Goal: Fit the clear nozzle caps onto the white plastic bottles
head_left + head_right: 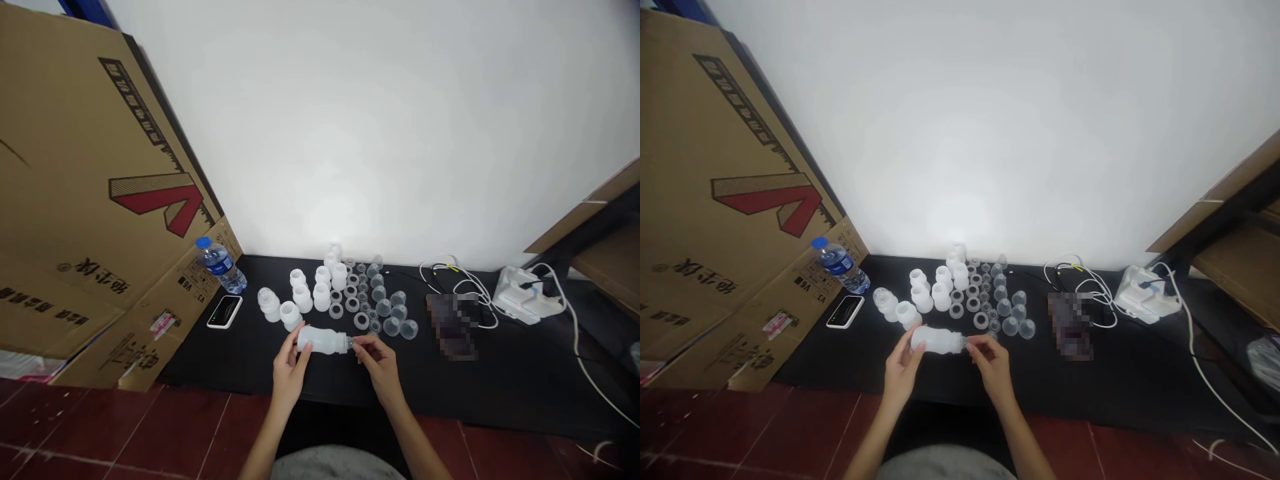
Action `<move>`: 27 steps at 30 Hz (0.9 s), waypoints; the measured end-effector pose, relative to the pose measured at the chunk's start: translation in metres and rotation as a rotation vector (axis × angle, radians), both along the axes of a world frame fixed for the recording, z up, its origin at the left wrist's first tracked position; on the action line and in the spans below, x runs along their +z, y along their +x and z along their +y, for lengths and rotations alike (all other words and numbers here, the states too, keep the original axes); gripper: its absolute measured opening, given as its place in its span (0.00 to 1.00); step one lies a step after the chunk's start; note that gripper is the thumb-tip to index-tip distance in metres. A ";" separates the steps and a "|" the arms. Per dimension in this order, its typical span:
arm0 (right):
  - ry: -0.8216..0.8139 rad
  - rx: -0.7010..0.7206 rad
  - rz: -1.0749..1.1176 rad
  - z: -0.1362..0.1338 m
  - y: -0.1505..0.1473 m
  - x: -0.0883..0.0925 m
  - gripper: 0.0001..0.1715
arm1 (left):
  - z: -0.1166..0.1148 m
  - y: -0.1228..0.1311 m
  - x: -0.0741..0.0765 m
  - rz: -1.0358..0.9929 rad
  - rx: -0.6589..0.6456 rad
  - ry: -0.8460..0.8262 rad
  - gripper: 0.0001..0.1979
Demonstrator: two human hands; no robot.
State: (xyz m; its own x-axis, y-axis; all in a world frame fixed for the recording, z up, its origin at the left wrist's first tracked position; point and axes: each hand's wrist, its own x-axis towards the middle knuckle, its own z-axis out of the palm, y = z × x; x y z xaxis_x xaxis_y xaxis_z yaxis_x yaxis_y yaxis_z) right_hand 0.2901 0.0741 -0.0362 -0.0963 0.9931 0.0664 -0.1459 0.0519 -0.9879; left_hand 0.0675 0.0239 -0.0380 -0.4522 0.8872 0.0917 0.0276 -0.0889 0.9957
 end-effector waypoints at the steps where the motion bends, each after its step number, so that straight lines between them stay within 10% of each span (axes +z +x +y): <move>1: -0.003 0.004 -0.005 0.000 0.000 0.000 0.14 | 0.000 0.000 0.002 -0.005 0.004 0.002 0.30; 27: 0.156 0.013 -0.062 -0.002 0.000 0.009 0.07 | 0.007 0.003 -0.002 -0.101 0.151 -0.022 0.30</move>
State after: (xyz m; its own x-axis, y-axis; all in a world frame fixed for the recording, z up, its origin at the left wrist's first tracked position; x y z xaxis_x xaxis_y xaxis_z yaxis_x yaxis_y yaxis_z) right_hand 0.2903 0.0716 -0.0274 -0.1174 0.9699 0.2133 -0.0861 0.2040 -0.9752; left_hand 0.0710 0.0305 -0.0397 -0.5861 0.8100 0.0202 -0.0614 -0.0693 0.9957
